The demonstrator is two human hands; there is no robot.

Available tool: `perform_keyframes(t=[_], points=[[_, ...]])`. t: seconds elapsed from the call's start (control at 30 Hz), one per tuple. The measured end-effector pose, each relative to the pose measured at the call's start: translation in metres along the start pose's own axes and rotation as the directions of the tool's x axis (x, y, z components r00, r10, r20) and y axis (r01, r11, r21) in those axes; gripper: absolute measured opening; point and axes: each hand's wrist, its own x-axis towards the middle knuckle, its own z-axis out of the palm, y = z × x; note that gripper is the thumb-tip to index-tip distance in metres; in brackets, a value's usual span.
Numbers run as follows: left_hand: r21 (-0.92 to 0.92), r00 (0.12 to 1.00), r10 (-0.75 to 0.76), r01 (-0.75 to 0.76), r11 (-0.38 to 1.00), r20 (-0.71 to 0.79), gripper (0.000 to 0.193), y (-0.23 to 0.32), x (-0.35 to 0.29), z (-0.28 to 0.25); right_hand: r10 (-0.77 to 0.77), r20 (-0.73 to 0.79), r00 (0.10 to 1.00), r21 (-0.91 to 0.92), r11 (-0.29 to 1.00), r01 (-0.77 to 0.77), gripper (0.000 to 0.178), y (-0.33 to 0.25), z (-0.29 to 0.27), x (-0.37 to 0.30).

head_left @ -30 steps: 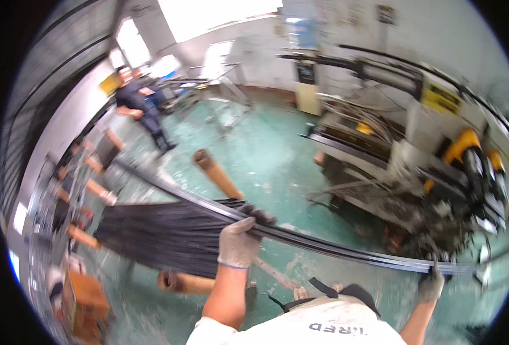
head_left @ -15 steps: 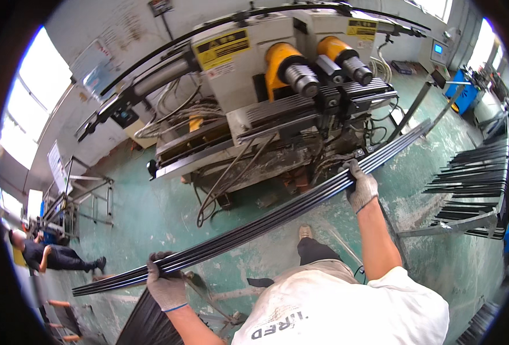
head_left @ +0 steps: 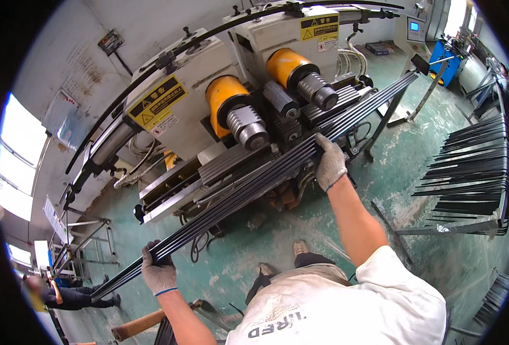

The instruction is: The person repeatedly picks up bundles of long metal rods, feeds them into a bending machine, and removes the bent pieces to place them on a nearby rack. The process is repeated continuously throughout the clip.

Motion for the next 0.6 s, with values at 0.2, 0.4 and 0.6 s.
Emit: perform_keyframes(t=[0.2,0.4,0.6], points=[[-0.096,0.994,-0.100,0.097,0.991,-0.035,0.023,-0.044,0.075,0.009,0.066,-0.052,0.996,-0.023,0.997,-0.067,0.036,0.027,0.026,0.045],[-0.088,0.977,-0.198,0.204,0.975,0.074,0.028,-0.077,0.125,0.052,0.114,0.049,0.992,0.033,0.993,-0.115,0.037,0.043,0.044,0.090],[-0.084,0.939,-0.309,0.324,0.942,0.149,0.031,-0.091,0.165,0.076,-0.193,0.028,0.981,-0.750,0.644,0.148,0.039,0.059,0.036,0.126]])
